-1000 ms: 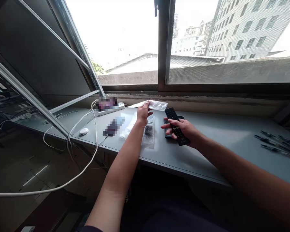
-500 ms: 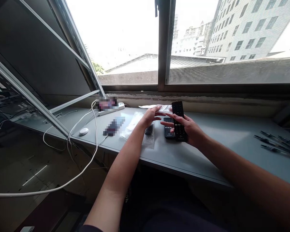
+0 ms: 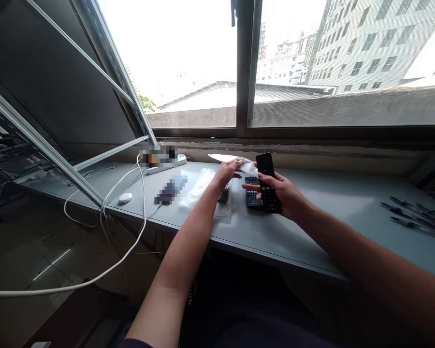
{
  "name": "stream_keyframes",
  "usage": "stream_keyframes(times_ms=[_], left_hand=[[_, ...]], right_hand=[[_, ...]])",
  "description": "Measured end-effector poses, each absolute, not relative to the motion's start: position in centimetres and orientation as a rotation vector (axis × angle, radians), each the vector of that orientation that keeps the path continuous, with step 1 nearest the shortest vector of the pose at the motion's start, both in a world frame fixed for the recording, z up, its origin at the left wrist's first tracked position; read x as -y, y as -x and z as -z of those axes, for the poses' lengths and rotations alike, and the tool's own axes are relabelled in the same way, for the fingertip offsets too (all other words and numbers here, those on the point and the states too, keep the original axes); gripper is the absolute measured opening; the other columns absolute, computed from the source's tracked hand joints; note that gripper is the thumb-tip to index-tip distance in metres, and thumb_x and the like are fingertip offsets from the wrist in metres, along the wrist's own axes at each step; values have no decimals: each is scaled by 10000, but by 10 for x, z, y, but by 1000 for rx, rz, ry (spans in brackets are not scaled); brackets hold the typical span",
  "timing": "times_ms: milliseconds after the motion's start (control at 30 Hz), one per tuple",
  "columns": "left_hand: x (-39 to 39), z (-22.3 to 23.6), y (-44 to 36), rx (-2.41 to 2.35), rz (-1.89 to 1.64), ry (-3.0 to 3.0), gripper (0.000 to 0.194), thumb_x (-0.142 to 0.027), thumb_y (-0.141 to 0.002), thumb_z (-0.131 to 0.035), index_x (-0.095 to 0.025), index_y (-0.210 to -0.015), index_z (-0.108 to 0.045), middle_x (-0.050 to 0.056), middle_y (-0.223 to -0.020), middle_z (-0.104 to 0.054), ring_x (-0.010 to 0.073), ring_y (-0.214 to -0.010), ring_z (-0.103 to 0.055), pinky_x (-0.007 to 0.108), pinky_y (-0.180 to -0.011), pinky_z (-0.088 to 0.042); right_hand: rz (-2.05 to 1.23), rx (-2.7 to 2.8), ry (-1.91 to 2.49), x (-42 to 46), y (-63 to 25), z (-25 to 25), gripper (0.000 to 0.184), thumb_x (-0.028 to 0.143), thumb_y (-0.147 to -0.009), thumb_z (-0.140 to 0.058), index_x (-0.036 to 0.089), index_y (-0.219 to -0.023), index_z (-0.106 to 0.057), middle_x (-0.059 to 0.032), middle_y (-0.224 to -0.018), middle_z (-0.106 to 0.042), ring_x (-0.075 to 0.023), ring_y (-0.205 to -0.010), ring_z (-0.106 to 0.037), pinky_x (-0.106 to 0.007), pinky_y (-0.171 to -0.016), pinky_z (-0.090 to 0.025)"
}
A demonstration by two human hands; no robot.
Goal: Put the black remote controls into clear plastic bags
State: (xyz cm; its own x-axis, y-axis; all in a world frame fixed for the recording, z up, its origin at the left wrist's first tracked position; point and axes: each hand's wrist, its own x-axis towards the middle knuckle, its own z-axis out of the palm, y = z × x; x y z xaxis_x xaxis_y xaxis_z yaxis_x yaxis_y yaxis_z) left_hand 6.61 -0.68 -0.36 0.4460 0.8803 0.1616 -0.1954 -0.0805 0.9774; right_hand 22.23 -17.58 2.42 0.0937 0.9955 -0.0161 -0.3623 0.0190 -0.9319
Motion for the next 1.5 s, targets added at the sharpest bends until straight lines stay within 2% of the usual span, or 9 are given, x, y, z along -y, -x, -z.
stream_keyframes(times_ms=[233,333,567,767,1033,1167,1300,1400,1500], left_hand=[[3,-4,-61,-735,-1201,-1066,218,-361,-1034,-736,-172,-1000,-840,80,-957,-777,166,-840,-685,269,-770,-574],[-2,-7,-54,-738,-1287,-944,241,-346,-1052,-683,-181,-1091,-855,83,-1036,-806,163,-870,-704,254,-768,-573],[-2,-10,-51,-723,-1253,-901,283,-320,-1007,-710,-183,-1194,-873,94,-1163,-856,183,-993,-763,229,-806,-576],[-10,-4,-50,-697,-1332,-835,298,-397,-1083,-657,-165,-1156,-829,98,-1069,-830,171,-926,-754,234,-767,-571],[-15,-3,-41,-905,-1419,-643,442,-601,-1115,-650,-192,-1249,-747,43,-958,-786,140,-841,-712,204,-667,-496],[-12,0,-48,-837,-1318,-716,232,-403,-1059,-741,-205,-1180,-738,35,-1034,-803,112,-814,-697,189,-622,-438],[-8,1,-57,-848,-1160,-737,127,-143,-925,-774,-187,-973,-666,10,-875,-744,76,-679,-599,178,-621,-453],[-7,-1,-57,-810,-1189,-679,138,-53,-887,-702,-175,-916,-642,12,-847,-734,58,-637,-560,175,-681,-524],[-10,-3,-50,-742,-1352,-578,174,-32,-909,-626,-173,-1008,-651,16,-884,-750,67,-689,-635,172,-710,-548]], right_hand=[[-1287,863,993,173,-225,-20,330,177,-980,-830,289,-1289,-800,-117,-1333,-823,-365,-1150,-874,-286,-511,-684],[-1291,879,1011,173,-224,-20,272,178,-1007,-797,282,-1258,-813,-115,-1323,-824,-353,-1159,-872,-273,-516,-680],[-1307,923,994,175,-223,-20,395,180,-971,-828,306,-1345,-804,-117,-1463,-786,-365,-1143,-878,-288,-534,-684],[-1309,926,1012,176,-221,-21,258,170,-983,-816,266,-1220,-849,-110,-1482,-772,-359,-1149,-872,-272,-515,-675],[-1319,959,1067,176,-222,-19,353,184,-981,-849,212,-1333,-837,-159,-1145,-838,-335,-1019,-886,-270,-551,-702],[-1284,921,1055,175,-223,-20,295,160,-984,-827,233,-1269,-852,-137,-1152,-840,-317,-1013,-881,-271,-551,-703],[-1266,875,1100,174,-224,-20,322,139,-1009,-785,227,-1309,-861,-138,-1147,-852,-245,-863,-855,-263,-571,-713],[-1236,887,1083,174,-224,-20,318,134,-978,-817,243,-1271,-879,-130,-1429,-808,-234,-919,-857,-250,-572,-709],[-1217,892,1052,173,-224,-20,332,143,-940,-863,280,-1242,-881,-77,-1635,-708,-236,-987,-857,-241,-554,-690]])
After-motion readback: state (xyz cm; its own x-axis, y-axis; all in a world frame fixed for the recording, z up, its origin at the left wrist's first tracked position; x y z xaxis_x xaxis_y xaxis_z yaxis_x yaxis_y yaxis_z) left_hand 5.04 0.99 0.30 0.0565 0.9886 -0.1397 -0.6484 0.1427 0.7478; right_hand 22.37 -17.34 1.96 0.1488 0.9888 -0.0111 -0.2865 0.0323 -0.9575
